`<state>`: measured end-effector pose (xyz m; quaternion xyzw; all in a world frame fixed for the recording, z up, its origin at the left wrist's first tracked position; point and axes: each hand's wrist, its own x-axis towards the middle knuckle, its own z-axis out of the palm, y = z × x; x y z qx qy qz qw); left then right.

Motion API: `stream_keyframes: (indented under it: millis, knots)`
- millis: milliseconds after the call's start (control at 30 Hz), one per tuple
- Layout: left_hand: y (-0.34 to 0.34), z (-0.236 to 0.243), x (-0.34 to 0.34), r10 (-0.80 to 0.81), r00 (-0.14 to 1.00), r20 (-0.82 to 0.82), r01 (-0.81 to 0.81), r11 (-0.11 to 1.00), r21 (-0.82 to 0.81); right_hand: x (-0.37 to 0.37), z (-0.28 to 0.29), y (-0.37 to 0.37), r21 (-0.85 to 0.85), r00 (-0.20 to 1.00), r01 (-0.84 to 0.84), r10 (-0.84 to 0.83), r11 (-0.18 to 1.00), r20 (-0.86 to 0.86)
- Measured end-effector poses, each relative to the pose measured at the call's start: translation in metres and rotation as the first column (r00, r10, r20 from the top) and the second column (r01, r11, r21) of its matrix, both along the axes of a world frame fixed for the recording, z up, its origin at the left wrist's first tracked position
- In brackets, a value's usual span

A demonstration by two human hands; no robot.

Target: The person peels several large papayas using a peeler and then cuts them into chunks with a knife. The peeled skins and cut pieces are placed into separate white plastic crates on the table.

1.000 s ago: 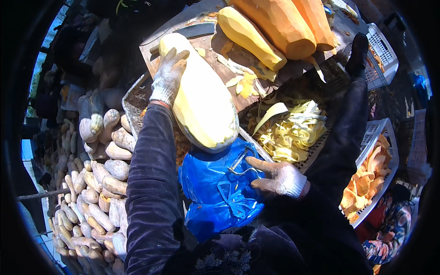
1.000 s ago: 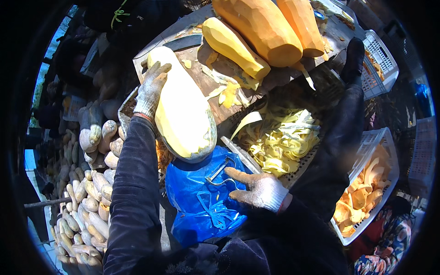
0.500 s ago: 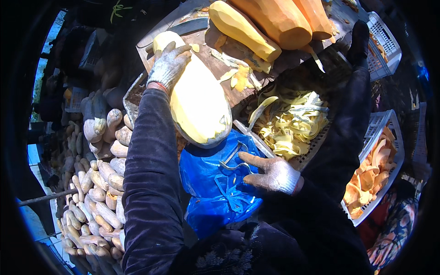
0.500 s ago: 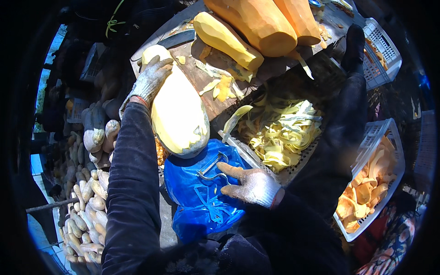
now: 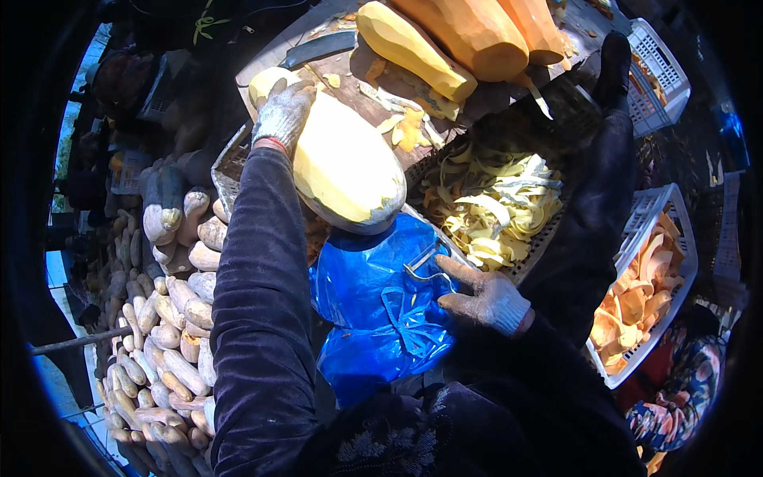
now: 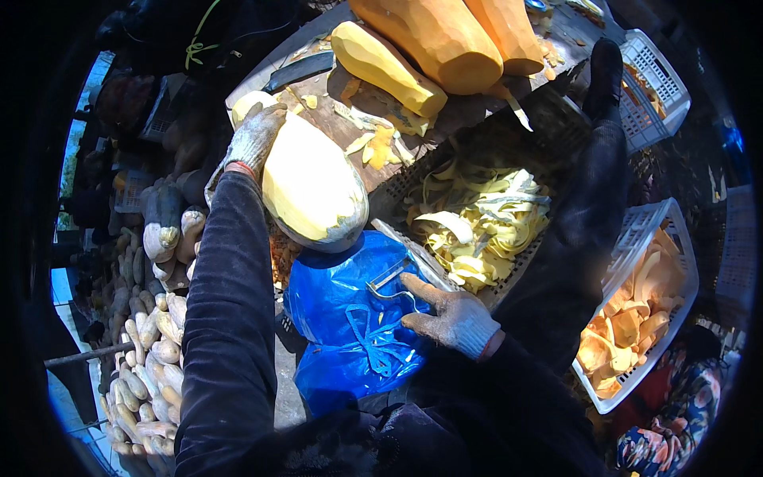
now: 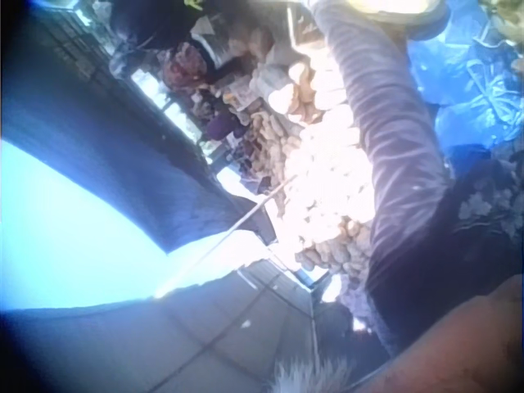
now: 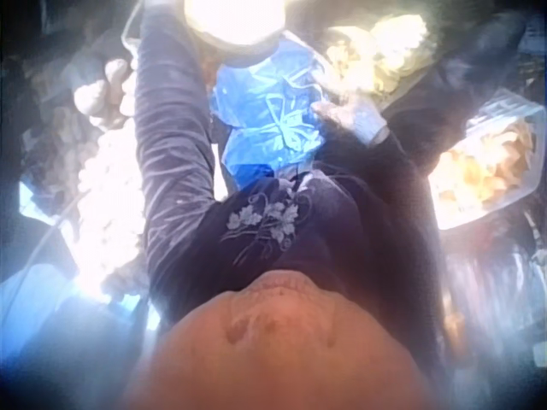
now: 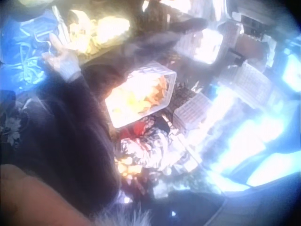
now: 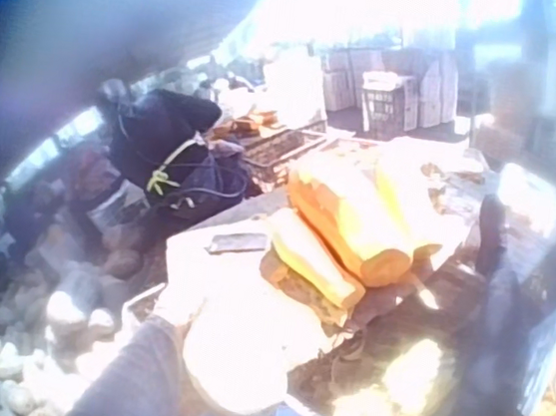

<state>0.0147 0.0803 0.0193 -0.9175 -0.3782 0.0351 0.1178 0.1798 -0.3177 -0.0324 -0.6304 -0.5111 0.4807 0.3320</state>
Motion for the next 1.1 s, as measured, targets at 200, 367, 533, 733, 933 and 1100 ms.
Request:
stream_keyframes:
  millis: [200,367,533,733,933,1100]
  knots:
    - [0.021,-0.008,0.001,0.093,0.980,-0.174,-0.097,0.995,-0.015,0.020,0.102,0.147,0.014,0.939,-0.077,0.068,0.997,0.336]
    - [0.012,-0.013,0.008,0.118,0.983,-0.140,-0.119,0.993,-0.001,-0.002,0.097,0.123,0.058,0.825,-0.155,0.097,0.986,0.557]
    - [-0.001,-0.006,-0.014,-0.029,0.992,0.123,0.027,0.999,0.020,0.005,0.016,0.005,0.000,0.988,-0.081,0.080,0.997,0.129]
    - [0.013,-0.017,-0.037,0.342,0.830,0.440,-0.202,0.920,-0.335,0.026,0.051,0.144,0.022,0.985,0.005,-0.001,1.000,-0.173]
    - [-0.009,-0.006,-0.028,0.417,0.778,0.470,-0.232,0.886,-0.401,-0.003,0.072,0.109,-0.173,0.977,-0.097,0.127,0.980,0.172]
    - [-0.013,0.002,-0.029,0.243,0.870,0.428,-0.149,0.959,-0.241,-0.006,0.003,0.016,0.128,0.990,-0.003,0.021,0.992,-0.137]
